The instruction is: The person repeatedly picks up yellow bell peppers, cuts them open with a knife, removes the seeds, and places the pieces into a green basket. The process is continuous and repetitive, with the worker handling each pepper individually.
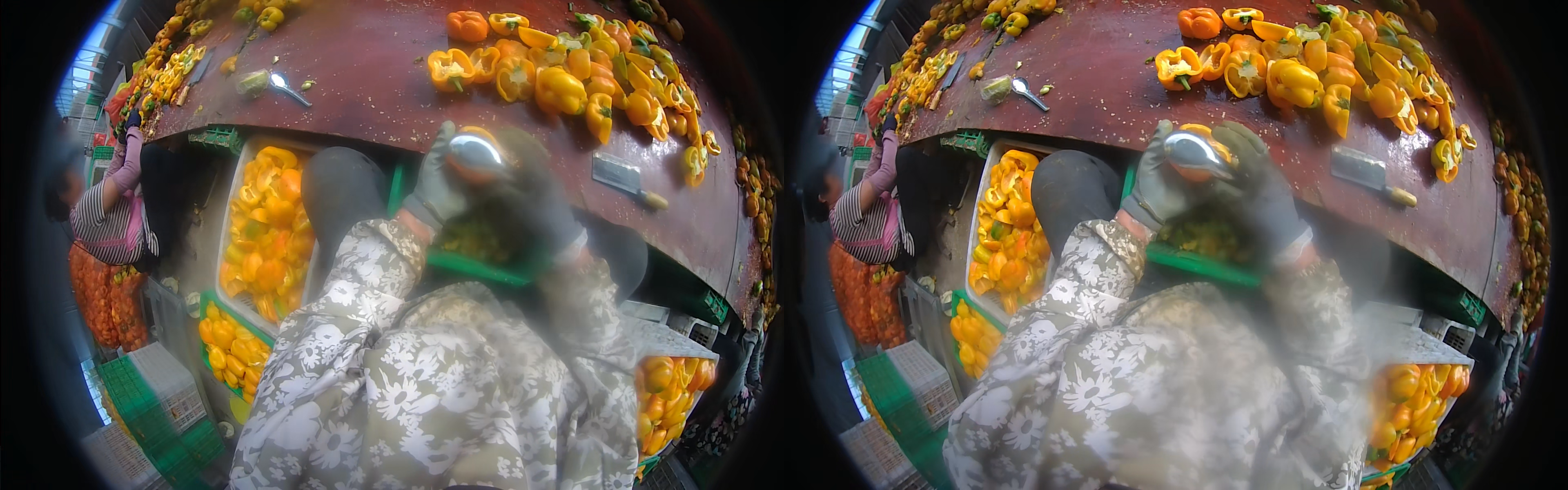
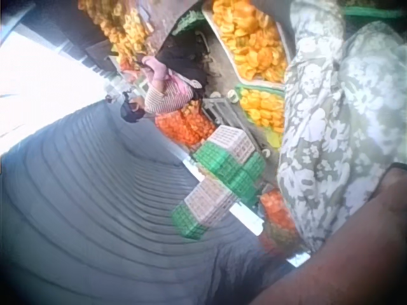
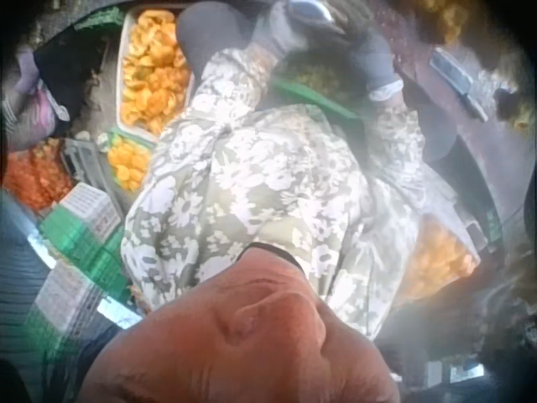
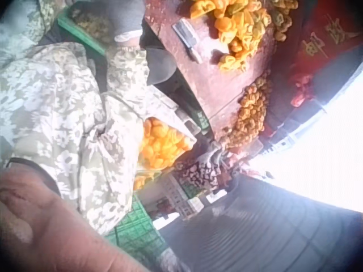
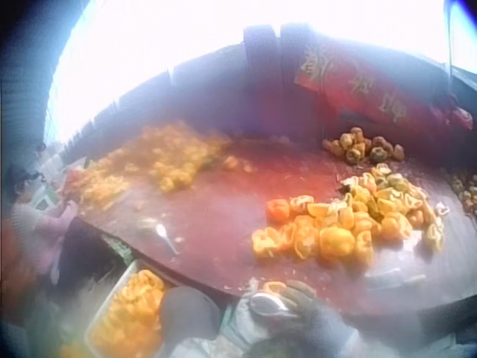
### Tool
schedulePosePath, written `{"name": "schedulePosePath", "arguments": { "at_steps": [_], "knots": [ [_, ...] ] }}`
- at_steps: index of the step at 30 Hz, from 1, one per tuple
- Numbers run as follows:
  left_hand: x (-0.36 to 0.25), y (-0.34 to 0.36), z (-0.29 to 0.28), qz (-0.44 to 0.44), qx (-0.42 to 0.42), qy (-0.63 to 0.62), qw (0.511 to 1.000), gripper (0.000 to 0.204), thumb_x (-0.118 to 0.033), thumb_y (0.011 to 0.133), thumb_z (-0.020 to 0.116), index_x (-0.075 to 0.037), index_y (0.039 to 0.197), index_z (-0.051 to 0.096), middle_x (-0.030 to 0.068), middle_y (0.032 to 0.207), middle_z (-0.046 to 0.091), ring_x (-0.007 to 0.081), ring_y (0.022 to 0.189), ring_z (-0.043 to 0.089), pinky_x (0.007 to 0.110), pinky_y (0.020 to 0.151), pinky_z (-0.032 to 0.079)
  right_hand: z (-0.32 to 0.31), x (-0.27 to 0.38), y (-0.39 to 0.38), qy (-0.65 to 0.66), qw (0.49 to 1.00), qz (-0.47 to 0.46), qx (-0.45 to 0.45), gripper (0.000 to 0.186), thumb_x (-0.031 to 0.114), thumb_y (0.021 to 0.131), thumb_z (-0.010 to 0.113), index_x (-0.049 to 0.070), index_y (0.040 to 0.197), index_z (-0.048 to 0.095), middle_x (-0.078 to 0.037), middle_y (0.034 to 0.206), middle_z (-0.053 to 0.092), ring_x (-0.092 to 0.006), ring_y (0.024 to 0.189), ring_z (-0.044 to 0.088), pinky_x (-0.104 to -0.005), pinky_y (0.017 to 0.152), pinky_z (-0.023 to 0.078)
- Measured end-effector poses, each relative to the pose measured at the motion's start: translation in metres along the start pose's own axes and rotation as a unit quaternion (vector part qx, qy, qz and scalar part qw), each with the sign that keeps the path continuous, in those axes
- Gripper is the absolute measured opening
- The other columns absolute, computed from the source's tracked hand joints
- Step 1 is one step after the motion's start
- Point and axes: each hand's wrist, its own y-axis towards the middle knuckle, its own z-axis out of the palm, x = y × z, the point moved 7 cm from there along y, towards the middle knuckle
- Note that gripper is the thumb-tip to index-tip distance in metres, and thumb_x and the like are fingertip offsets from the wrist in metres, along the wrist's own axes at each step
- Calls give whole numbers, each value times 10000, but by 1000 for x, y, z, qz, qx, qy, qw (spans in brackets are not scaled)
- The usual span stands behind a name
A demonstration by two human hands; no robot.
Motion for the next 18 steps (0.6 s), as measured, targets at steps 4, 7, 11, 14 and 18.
{"name": "schedulePosePath", "arguments": {
  "at_steps": [4,7,11,14,18],
  "knots": [
    [17,10,10,47,-3,64,997,587,-444,974,611,-109,1434,473,112,1332,578,295,1257,545,559,1109,409,-14,-65,-68,38,979,145,-135,379,171,973,603,47,1327,553,-256,1056,658,-375,880,672,-442,722,545],
    [9,4,16,121,-21,155,980,674,-216,954,670,-170,1535,332,100,1370,526,256,1258,536,528,1104,427,4,-53,-75,-124,983,108,-81,343,173,996,559,46,1314,541,-264,988,662,-397,847,665,-463,701,533],
    [2,0,23,212,-42,292,932,671,-145,933,659,-152,1523,339,145,1365,523,284,1202,565,506,1063,466,25,-45,-69,22,988,148,-48,268,162,990,546,72,1242,554,-227,888,660,-392,801,647,-476,707,514],
    [1,5,14,207,-51,252,944,667,-132,915,666,-121,1505,356,171,1354,529,308,1157,589,494,1030,493,35,-38,-75,-54,993,93,-44,250,184,991,548,61,1208,568,-185,854,658,-367,763,638,-456,686,518],
    [6,11,15,179,-30,254,950,592,-133,921,633,-57,1462,405,165,1300,572,261,1122,603,389,991,512,67,-64,-85,191,960,201,43,242,239,1035,487,45,1117,607,-86,787,641,-207,637,591,-342,568,487]
  ]
}}
